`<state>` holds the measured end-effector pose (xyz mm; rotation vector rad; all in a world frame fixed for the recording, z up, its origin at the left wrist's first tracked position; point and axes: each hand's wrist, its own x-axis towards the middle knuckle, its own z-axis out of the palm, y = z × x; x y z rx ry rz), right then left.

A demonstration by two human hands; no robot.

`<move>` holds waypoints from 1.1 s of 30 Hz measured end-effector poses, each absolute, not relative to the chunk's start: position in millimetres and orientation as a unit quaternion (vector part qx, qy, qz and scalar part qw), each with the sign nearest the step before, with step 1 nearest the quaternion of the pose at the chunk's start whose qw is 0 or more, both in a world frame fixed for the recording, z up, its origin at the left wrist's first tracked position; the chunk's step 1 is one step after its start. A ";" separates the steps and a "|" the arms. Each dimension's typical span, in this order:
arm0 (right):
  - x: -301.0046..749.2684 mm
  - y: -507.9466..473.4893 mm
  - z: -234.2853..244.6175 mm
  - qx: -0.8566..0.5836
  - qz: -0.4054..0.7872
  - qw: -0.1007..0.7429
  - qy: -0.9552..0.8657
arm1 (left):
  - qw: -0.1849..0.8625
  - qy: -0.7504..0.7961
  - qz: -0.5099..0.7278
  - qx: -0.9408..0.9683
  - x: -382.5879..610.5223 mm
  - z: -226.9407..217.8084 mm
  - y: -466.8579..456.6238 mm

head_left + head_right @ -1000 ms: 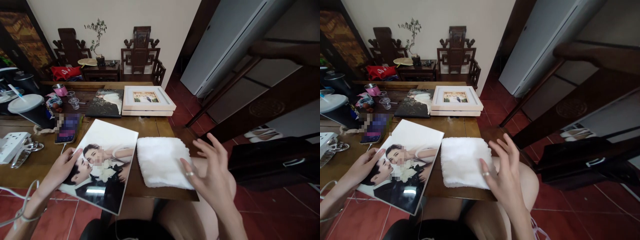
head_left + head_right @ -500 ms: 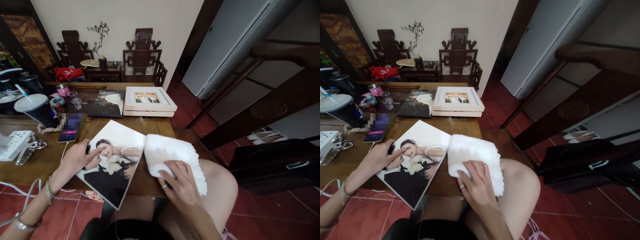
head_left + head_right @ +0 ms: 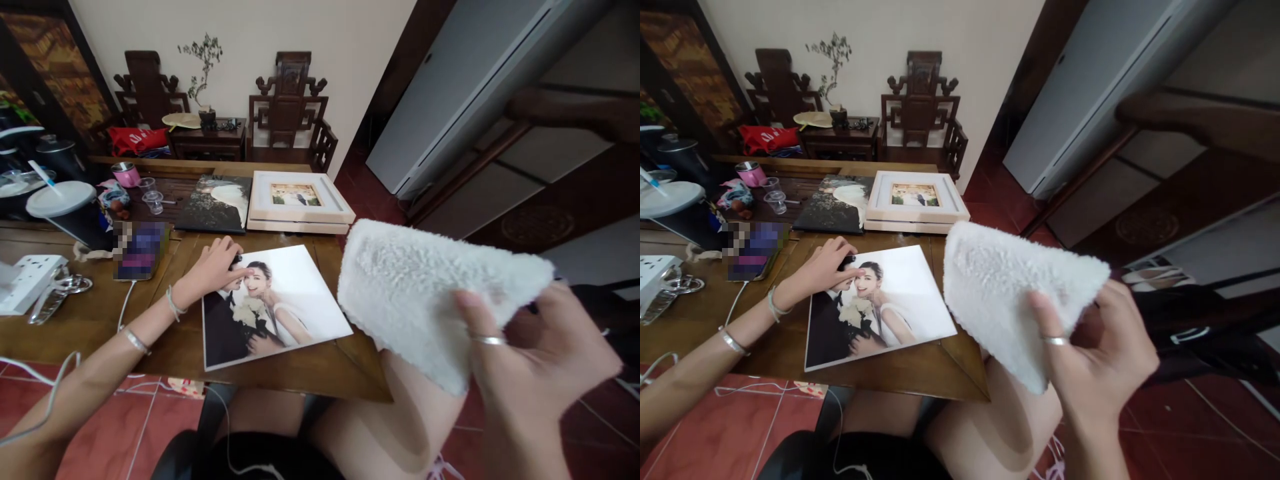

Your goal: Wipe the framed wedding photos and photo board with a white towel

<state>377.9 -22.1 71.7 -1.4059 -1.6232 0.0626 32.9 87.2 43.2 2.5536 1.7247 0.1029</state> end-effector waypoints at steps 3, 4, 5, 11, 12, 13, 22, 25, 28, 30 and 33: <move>381.1 -19.3 66.6 -0.561 0.011 0.459 -0.689 | -0.019 0.676 0.062 0.734 38.6 40.2 50.6; 382.6 -19.0 63.3 -0.558 0.003 0.453 -0.695 | -0.007 0.703 0.062 0.708 38.4 36.3 36.4; 383.6 -18.9 59.0 -0.555 -0.008 0.449 -0.701 | 0.013 0.718 0.066 0.692 37.4 30.9 23.2; 359.6 -13.8 24.5 -0.397 -0.014 0.384 -0.833 | 0.065 0.656 0.218 0.719 25.1 -5.9 0.6; 353.0 -11.9 20.0 -0.356 0.005 0.356 -0.864 | 0.080 0.647 0.232 0.722 23.0 -8.6 5.0; 347.4 -9.9 16.4 -0.324 0.019 0.330 -0.886 | 0.097 0.640 0.239 0.724 21.3 -9.8 9.8; 341.4 -11.9 10.7 -0.312 -0.006 0.219 -0.924 | 0.098 0.596 0.283 0.745 28.6 2.4 -1.6; 340.1 -17.6 11.7 -0.302 -0.013 0.227 -0.926 | 0.140 0.584 0.229 0.766 29.3 6.1 -7.3; 339.7 -5.6 15.8 -0.312 -0.008 0.214 -0.926 | 0.166 0.580 0.201 0.771 26.7 9.4 -3.8; 338.4 14.2 17.9 -0.327 0.001 0.197 -0.924 | 0.174 0.575 0.202 0.774 24.1 10.6 0.3; 333.6 43.3 16.6 -0.349 0.007 0.175 -0.920 | 0.180 0.566 0.216 0.775 20.7 10.0 4.5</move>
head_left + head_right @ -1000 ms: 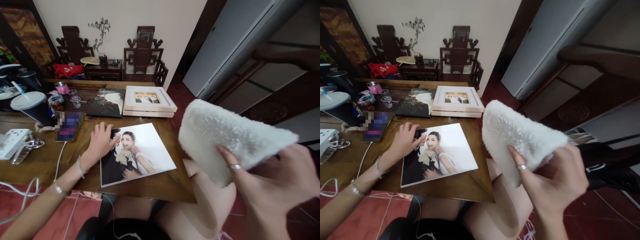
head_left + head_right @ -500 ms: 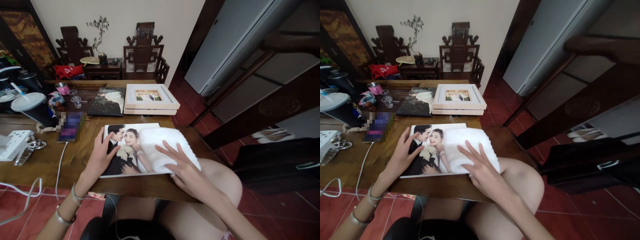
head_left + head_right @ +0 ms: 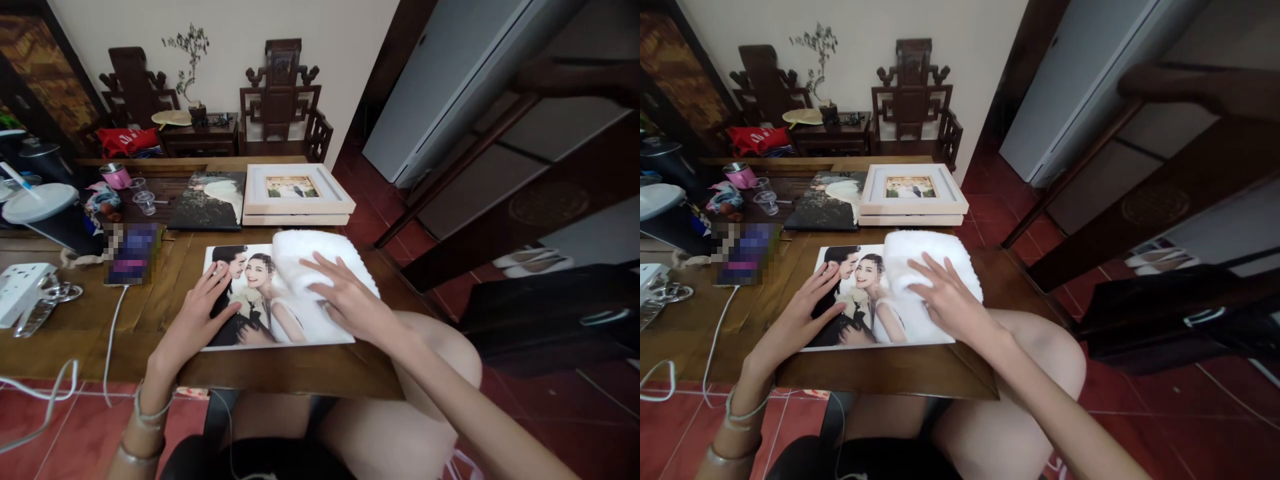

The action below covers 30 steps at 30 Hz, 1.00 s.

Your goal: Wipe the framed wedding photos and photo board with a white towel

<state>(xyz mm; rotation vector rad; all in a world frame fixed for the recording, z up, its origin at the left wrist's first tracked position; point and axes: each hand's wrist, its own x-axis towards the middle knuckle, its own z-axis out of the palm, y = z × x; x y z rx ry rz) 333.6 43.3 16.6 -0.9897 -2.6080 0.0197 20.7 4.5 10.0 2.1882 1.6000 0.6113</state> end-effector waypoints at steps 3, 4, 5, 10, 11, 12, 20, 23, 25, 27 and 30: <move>329.1 42.2 12.8 -0.341 -0.008 0.173 -0.924 | 0.170 0.564 0.252 0.768 19.7 8.0 4.3; 328.2 33.4 12.1 -0.333 -0.013 0.177 -0.926 | 0.163 0.563 0.267 0.765 20.0 7.3 3.5; 327.8 21.8 11.9 -0.324 -0.017 0.184 -0.928 | 0.158 0.562 0.281 0.762 20.4 6.6 2.5; 327.9 -21.2 18.4 -0.309 -0.005 0.194 -0.931 | 0.144 0.557 0.297 0.762 22.6 3.4 -1.3; 327.7 -18.3 20.4 -0.314 0.003 0.184 -0.931 | 0.139 0.556 0.300 0.762 22.6 2.8 -1.3; 327.1 -11.0 22.3 -0.321 0.011 0.172 -0.931 | 0.134 0.557 0.305 0.761 22.3 2.1 -1.0; 315.2 82.6 19.8 -0.378 0.038 0.162 -0.911 | 0.149 0.549 0.298 0.767 15.6 0.1 -0.1; 316.3 78.3 16.6 -0.377 0.034 0.167 -0.910 | 0.155 0.541 0.291 0.774 15.5 -1.8 -0.9; 319.0 60.2 16.4 -0.366 0.035 0.167 -0.915 | 0.153 0.545 0.287 0.773 16.9 -3.6 -0.7; 322.5 32.6 17.5 -0.349 0.032 0.169 -0.921 | 0.147 0.558 0.287 0.765 18.9 -5.4 -0.4; 328.0 -16.6 20.9 -0.326 0.023 0.176 -0.928 | 0.141 0.566 0.289 0.759 20.9 -7.1 -0.1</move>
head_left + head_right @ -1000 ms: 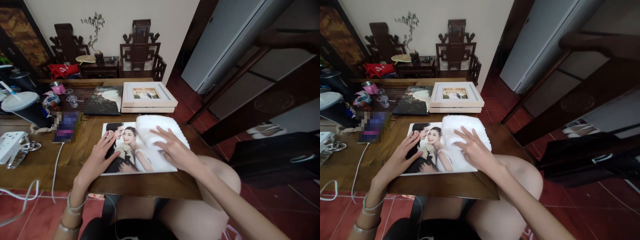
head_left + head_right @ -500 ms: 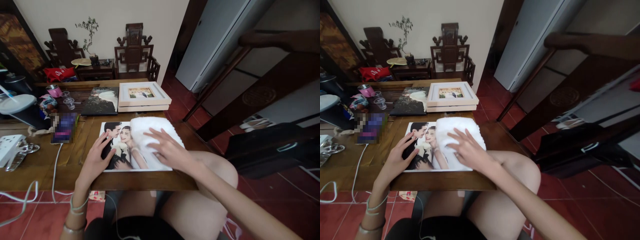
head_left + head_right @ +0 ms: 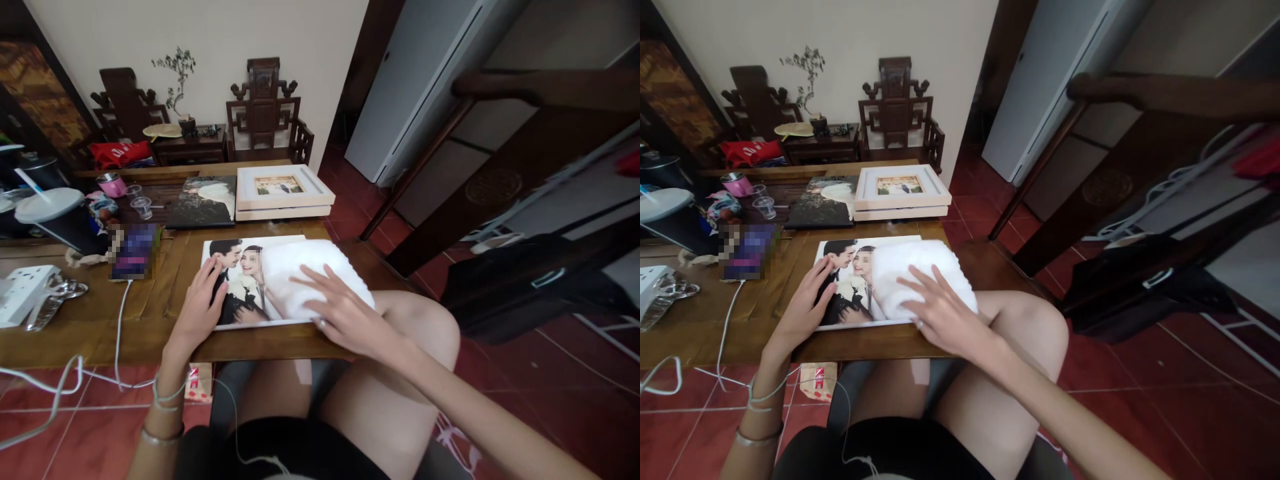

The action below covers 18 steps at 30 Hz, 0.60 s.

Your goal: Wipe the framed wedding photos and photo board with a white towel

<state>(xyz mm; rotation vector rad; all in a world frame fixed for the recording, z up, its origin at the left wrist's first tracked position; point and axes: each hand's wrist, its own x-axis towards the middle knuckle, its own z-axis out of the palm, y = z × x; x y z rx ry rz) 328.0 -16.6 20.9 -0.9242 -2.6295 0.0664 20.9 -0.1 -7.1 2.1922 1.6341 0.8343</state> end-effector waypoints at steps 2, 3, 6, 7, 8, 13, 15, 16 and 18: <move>331.5 -43.8 23.5 -0.315 0.028 0.174 -0.933 | 0.140 0.563 0.285 0.763 20.9 -7.4 -0.2; 333.0 -52.5 24.6 -0.309 0.033 0.171 -0.935 | 0.142 0.562 0.282 0.764 20.6 -7.2 -0.3; 335.3 -51.4 25.2 -0.300 0.049 0.164 -0.938 | 0.151 0.558 0.274 0.769 19.0 -5.5 -0.4; 334.8 -41.7 24.5 -0.303 0.051 0.164 -0.937 | 0.154 0.555 0.272 0.770 18.4 -4.7 -0.4; 333.6 -28.2 23.6 -0.309 0.051 0.163 -0.935 | 0.157 0.552 0.271 0.772 17.8 -3.8 -0.5; 318.9 59.6 24.0 -0.357 0.030 0.165 -0.919 | 0.157 0.543 0.268 0.780 15.4 -1.5 -0.2; 312.8 84.7 26.6 -0.379 0.035 0.170 -0.909 | 0.155 0.545 0.266 0.780 15.5 -1.8 0.1; 310.5 92.3 27.5 -0.388 0.039 0.172 -0.905 | 0.154 0.547 0.267 0.779 15.8 -2.2 0.3; 308.0 97.4 27.1 -0.400 0.040 0.175 -0.899 | 0.148 0.551 0.272 0.774 17.3 -3.1 0.6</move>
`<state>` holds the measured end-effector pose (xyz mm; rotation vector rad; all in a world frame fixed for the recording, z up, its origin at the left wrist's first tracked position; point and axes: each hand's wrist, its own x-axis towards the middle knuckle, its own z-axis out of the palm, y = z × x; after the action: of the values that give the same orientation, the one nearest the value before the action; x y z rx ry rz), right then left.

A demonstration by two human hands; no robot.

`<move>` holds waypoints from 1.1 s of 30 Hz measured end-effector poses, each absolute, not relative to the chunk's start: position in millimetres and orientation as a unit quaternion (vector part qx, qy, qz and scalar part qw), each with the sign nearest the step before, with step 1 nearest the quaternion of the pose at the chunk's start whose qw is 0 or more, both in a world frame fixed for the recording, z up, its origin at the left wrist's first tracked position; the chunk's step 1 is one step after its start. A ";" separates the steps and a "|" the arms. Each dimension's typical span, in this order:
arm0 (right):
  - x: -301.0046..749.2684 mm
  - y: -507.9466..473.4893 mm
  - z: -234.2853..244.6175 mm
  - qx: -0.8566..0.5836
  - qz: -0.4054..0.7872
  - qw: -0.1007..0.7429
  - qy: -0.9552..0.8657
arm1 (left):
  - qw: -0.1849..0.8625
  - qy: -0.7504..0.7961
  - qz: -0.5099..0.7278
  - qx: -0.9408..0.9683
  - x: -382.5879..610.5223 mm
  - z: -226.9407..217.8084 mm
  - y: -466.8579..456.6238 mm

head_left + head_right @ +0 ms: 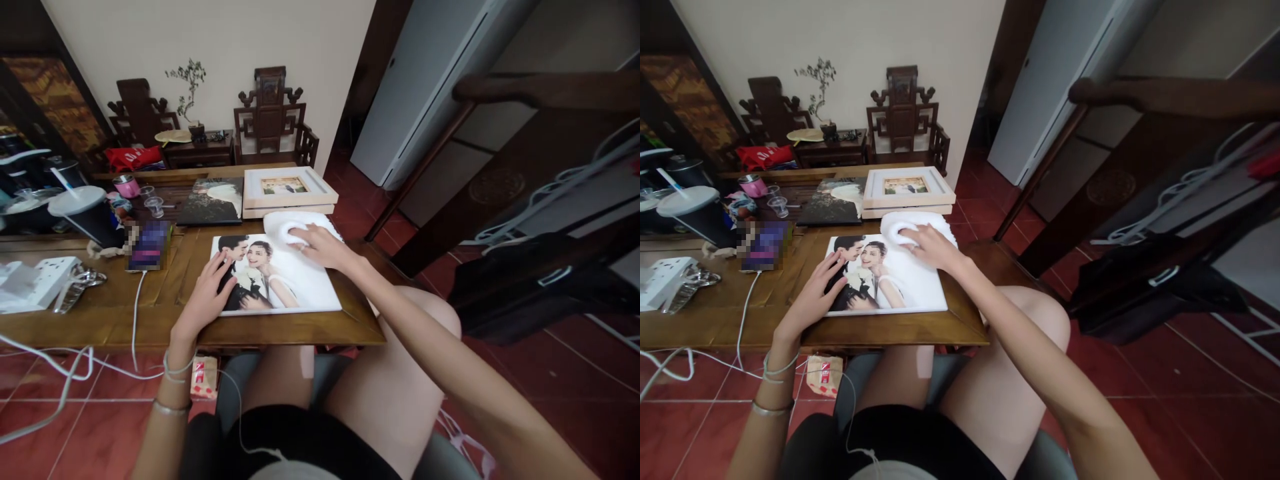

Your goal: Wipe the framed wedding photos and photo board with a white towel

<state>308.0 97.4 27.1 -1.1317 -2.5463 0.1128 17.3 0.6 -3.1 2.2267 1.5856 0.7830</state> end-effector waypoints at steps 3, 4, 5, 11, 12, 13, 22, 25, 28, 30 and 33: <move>309.5 81.0 21.8 -0.393 0.022 0.174 -0.903 | 0.144 0.563 0.274 0.766 20.2 -4.4 0.6; 311.3 70.0 19.7 -0.386 0.018 0.172 -0.906 | 0.146 0.567 0.274 0.763 21.1 -4.6 0.4; 313.8 56.8 17.9 -0.377 0.017 0.169 -0.910 | 0.149 0.570 0.275 0.760 21.6 -4.6 0.0; 334.7 -38.6 19.0 -0.313 0.044 0.197 -0.928 | 0.151 0.551 0.296 0.766 16.2 -3.0 -1.6; 337.4 -49.6 20.6 -0.301 0.048 0.200 -0.931 | 0.150 0.545 0.296 0.770 14.2 -3.0 -1.2; 339.2 -57.0 22.2 -0.292 0.051 0.201 -0.934 | 0.150 0.542 0.295 0.773 12.1 -3.1 -0.6; 317.5 38.9 23.9 -0.343 0.035 0.180 -0.921 | 0.156 0.538 0.295 0.774 9.2 -3.9 -1.4; 306.8 74.8 24.2 -0.378 0.031 0.185 -0.906 | 0.161 0.545 0.311 0.762 11.2 -4.8 -2.8; 304.2 77.9 21.4 -0.388 0.020 0.184 -0.903 | 0.166 0.553 0.321 0.750 12.0 -5.3 -2.9; 307.6 60.6 18.2 -0.374 0.011 0.183 -0.909 | 0.169 0.556 0.321 0.748 12.3 -4.8 -2.8; 317.9 13.4 15.6 -0.345 0.018 0.178 -0.921 | 0.166 0.553 0.322 0.750 12.9 -3.7 -2.6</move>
<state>317.9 13.4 15.6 -0.9761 -2.6057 0.0508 12.9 -2.6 -3.7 2.1366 1.5764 0.9165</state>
